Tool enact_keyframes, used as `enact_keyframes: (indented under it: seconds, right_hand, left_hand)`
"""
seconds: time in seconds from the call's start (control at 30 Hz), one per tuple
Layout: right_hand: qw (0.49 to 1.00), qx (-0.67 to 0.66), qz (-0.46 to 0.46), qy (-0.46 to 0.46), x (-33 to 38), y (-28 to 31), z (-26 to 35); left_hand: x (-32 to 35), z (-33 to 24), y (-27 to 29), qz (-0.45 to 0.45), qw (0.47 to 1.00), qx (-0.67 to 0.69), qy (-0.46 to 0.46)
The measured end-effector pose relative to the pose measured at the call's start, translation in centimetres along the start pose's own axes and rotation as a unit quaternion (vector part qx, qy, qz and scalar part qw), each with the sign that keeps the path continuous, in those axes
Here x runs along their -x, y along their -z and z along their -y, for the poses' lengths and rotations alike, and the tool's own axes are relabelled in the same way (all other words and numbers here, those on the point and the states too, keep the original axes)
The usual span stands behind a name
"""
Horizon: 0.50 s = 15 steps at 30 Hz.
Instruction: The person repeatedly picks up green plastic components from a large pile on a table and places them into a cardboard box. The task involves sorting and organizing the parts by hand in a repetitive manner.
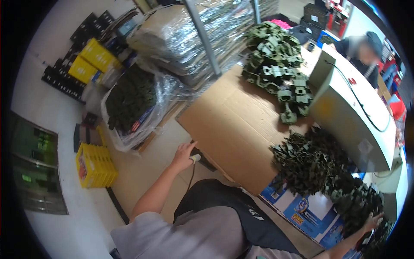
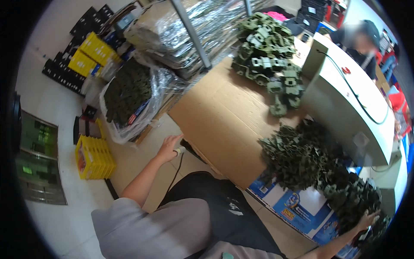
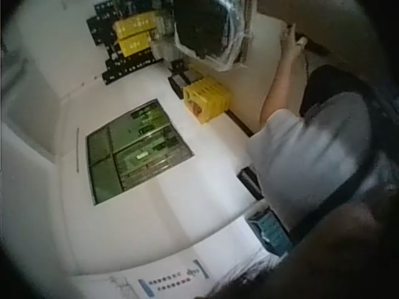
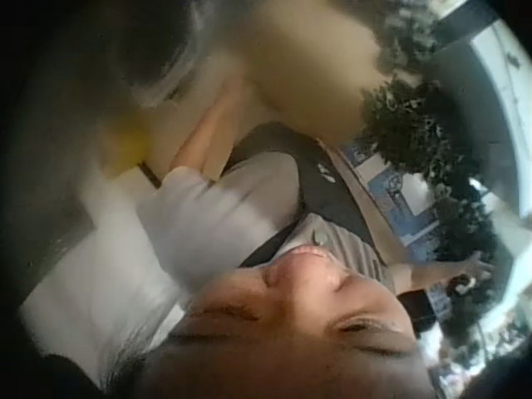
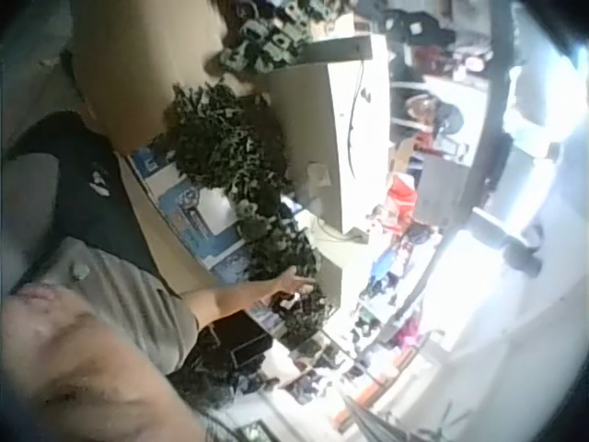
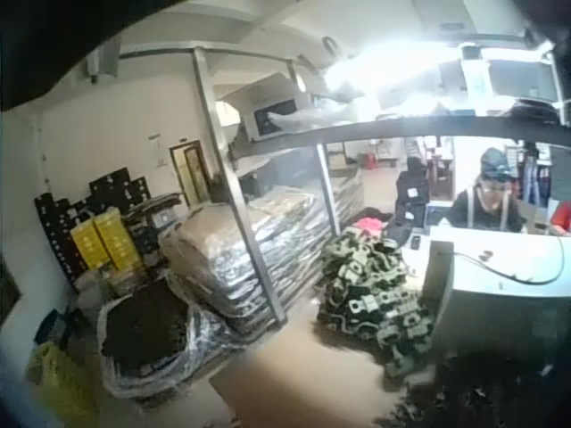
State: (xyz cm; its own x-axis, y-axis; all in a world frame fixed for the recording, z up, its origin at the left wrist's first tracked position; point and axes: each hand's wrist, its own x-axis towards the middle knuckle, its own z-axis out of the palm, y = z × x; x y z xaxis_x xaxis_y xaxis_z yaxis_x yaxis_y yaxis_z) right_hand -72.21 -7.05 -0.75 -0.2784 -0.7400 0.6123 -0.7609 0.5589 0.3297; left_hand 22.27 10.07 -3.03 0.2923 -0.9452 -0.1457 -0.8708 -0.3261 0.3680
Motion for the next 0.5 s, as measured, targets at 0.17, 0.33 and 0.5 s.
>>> enact_keyframes:
  seconds: [0.17, 0.33, 0.5]
  right_hand:
    - [0.937, -0.314, 0.012, 0.152, 5.8, 13.9, 17.2]
    - [0.733, -0.562, 0.302, 0.236, 22.4, 27.6, 35.9]
    - [0.562, -0.589, 0.473, 0.336, 36.7, 45.0, 50.8]
  left_hand:
    - [3.0, 5.4, -0.7, 0.046, 0.998, -0.012, 0.031]
    - [6.1, 13.2, 1.1, 0.051, 0.996, 0.030, 0.060]
    - [11.0, 28.8, 2.1, 0.052, 0.989, 0.058, 0.122]
